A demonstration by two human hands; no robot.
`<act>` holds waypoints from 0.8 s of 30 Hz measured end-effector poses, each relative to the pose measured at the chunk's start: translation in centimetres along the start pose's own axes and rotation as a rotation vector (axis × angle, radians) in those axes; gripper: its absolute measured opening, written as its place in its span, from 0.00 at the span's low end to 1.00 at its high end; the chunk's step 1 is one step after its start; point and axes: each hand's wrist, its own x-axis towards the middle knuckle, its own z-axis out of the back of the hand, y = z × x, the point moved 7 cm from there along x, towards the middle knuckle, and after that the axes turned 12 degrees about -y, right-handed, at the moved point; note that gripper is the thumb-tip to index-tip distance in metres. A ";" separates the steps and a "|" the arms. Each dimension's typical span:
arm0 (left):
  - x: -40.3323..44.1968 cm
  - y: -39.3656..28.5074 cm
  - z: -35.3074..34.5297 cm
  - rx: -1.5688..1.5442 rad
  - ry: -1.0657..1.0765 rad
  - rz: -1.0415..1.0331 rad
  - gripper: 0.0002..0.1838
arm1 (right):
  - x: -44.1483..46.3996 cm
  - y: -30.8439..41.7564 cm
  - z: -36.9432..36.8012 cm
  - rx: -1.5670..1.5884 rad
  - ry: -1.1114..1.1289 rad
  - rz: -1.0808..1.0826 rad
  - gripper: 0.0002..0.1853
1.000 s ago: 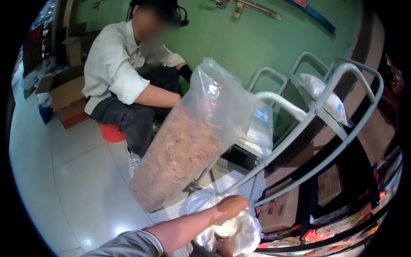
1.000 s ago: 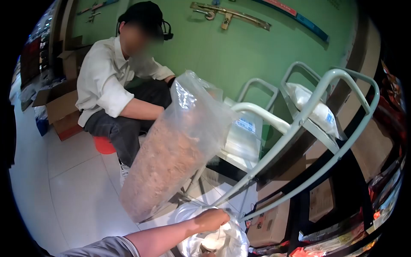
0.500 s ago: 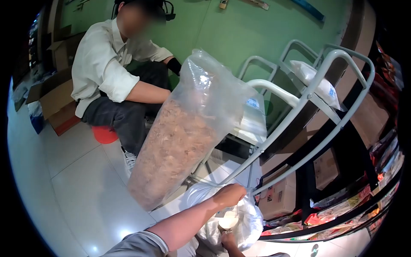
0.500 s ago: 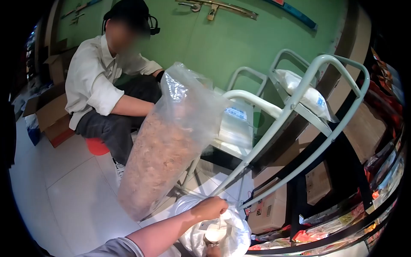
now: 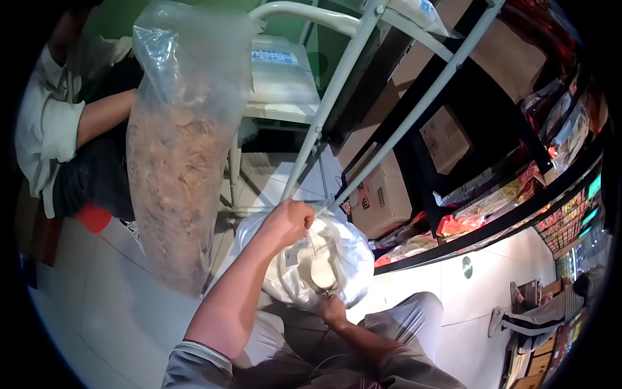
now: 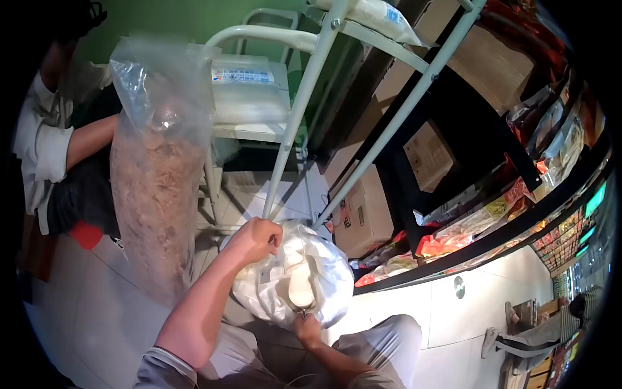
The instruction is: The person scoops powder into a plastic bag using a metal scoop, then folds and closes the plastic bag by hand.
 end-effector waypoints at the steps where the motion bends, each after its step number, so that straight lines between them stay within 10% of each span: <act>1: 0.0 -0.2 0.4 0.006 -0.019 -0.016 0.03 | -0.5 -0.9 -0.2 -0.007 0.004 -0.005 0.27; 24: -0.3 -0.8 -1.0 0.053 0.004 -0.061 0.04 | -2.2 4.7 12.7 0.194 -0.075 -0.117 0.18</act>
